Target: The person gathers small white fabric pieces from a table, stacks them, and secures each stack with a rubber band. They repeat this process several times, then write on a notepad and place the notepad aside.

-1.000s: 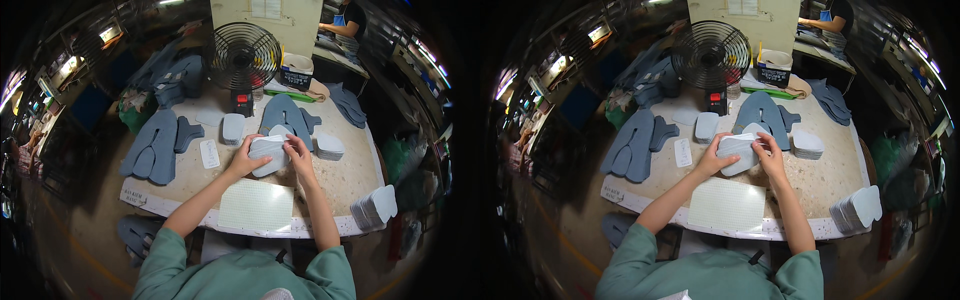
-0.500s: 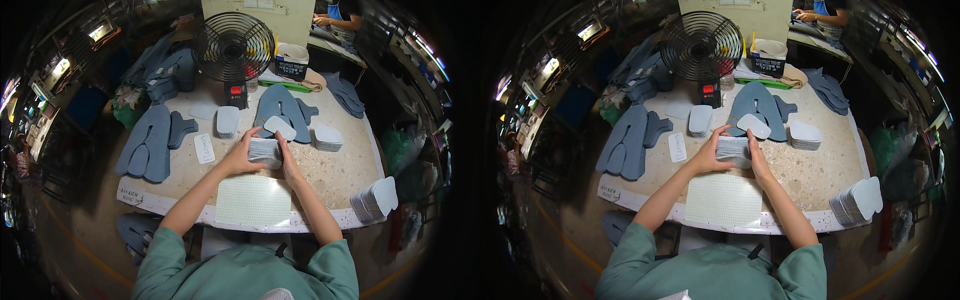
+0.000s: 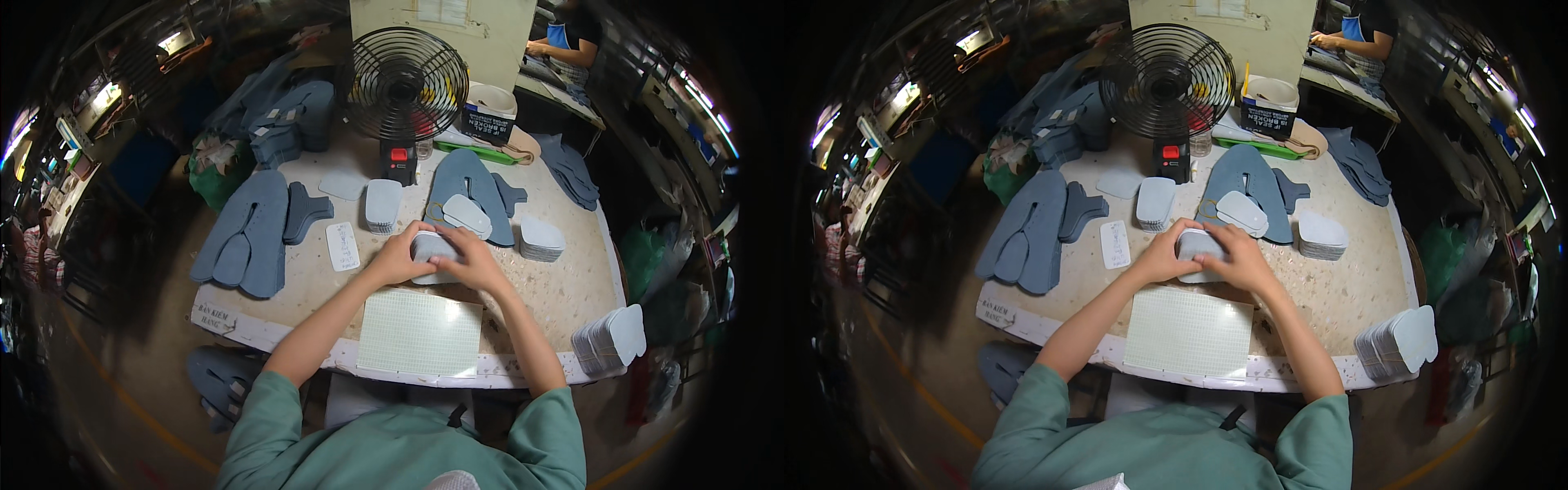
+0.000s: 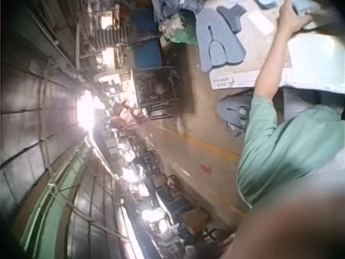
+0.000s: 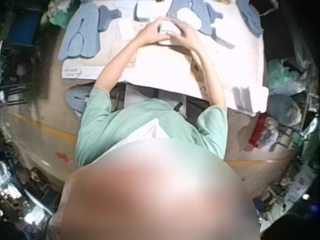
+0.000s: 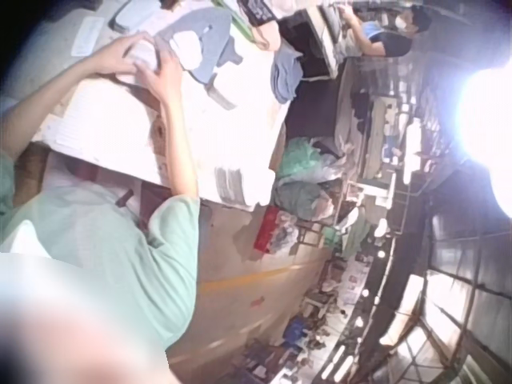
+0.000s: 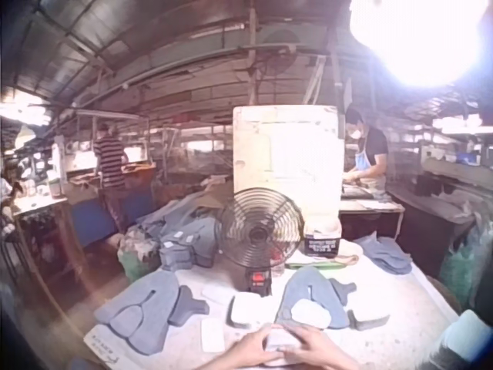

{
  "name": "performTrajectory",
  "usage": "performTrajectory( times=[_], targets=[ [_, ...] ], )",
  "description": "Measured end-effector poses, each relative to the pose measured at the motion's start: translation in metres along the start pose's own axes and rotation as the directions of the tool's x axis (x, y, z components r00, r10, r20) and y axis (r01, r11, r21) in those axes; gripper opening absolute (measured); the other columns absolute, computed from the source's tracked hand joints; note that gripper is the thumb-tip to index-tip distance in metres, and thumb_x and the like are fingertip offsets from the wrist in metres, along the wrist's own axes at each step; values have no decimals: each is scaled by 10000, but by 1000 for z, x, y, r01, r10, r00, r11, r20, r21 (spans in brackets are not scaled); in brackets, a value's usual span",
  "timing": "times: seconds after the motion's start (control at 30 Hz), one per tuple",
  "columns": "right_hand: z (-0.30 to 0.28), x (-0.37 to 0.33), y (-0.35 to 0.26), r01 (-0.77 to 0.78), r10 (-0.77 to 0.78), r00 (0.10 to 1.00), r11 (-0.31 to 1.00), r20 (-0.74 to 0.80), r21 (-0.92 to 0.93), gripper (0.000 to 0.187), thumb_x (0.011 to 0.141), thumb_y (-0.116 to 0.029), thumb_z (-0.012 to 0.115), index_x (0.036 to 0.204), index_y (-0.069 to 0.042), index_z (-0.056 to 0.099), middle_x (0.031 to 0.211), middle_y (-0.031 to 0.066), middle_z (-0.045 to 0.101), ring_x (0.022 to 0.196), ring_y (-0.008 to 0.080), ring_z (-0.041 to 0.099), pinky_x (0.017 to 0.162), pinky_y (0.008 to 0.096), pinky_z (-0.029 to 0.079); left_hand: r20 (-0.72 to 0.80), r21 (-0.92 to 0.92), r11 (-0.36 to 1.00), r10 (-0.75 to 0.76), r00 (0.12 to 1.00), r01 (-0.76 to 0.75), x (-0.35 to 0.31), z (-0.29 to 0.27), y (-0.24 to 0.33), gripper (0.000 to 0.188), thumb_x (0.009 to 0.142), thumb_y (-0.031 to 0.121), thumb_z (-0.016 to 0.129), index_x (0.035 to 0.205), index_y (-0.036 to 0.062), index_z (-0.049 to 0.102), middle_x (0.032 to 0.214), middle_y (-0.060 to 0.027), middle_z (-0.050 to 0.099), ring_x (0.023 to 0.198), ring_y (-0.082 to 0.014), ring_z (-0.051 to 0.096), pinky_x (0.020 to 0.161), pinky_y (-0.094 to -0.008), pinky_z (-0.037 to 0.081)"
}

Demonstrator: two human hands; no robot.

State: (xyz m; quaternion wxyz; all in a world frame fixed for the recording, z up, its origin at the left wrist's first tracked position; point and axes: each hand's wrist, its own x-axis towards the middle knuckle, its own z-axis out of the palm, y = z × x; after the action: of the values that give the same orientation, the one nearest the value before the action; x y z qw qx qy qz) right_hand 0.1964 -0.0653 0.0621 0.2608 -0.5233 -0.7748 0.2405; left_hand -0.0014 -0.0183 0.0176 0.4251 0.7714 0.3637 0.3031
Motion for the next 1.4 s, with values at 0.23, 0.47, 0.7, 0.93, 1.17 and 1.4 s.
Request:
performTrajectory(
  times=[0.23, 0.47, 0.7, 0.93, 1.17, 1.4],
  targets=[
    [-14, 22, 11, -275, 291, 951, 950, 102, -147, 467, 791, -470, 706, 892, -14, 725, 727, 130, 672, 698, 228, 652, 650, 335, 504, -60, 76, 963, -256, 965, 260, -4, 9, 5, 438, 794, 345, 739, 1068, 32, 603, 1057, -138, 637, 883, -174, 637, 759, -304, 505],
    [-6, 81, -34, 135, -161, 977, 975, -138, -178, 218, 777, -216, 730, 875, -23, 701, 743, 156, 659, 679, 274, 658, 635, 368, 512, -517, -25, 984, 139, 844, -177, 0, -42, 16, 209, 872, 221, 671, 993, 52, 648, 911, -43, 655, 725, -97, 596, 679, -216, 473],
    [84, 219, -63, 135, -108, 991, 861, 82, -490, 330, 741, -227, 734, 1020, -59, 684, 974, 181, 682, 949, 323, 658, 794, 405, 538, -846, -293, 926, -135, 515, -237, 3, -99, -26, 90, 899, 68, 583, 955, 17, 632, 840, -35, 659, 697, -79, 596, 625, -220, 488],
    [125, 285, -49, -307, 353, 936, 832, 12, -462, 501, 699, -288, 782, 1136, -70, 671, 1135, 141, 662, 1076, 289, 627, 898, 366, 525, -768, -511, 831, -327, 550, -219, 5, -101, -33, 240, 896, 75, 575, 1132, 37, 559, 942, -51, 618, 778, -87, 583, 682, -221, 493],
    [100, 271, -55, -43, 41, 998, 997, -39, -67, 474, 616, -362, 839, 873, 14, 708, 870, 219, 686, 852, 331, 685, 762, 397, 522, -875, -366, 918, -285, 391, -150, 10, -96, -49, 505, 889, 113, 627, 1328, -3, 407, 1248, -129, 515, 1195, -214, 495, 962, -317, 454],
    [64, 217, -78, 8, -6, 1000, 903, -6, 430, 358, 867, -353, 663, 888, 3, 699, 667, 60, 615, 623, 110, 558, 575, 290, 452, -587, -804, 288, -526, 616, -520, 9, -105, -56, 513, 908, 246, 662, 1294, -19, 452, 1297, -144, 515, 1205, -238, 514, 1011, -372, 433]
  ],
)
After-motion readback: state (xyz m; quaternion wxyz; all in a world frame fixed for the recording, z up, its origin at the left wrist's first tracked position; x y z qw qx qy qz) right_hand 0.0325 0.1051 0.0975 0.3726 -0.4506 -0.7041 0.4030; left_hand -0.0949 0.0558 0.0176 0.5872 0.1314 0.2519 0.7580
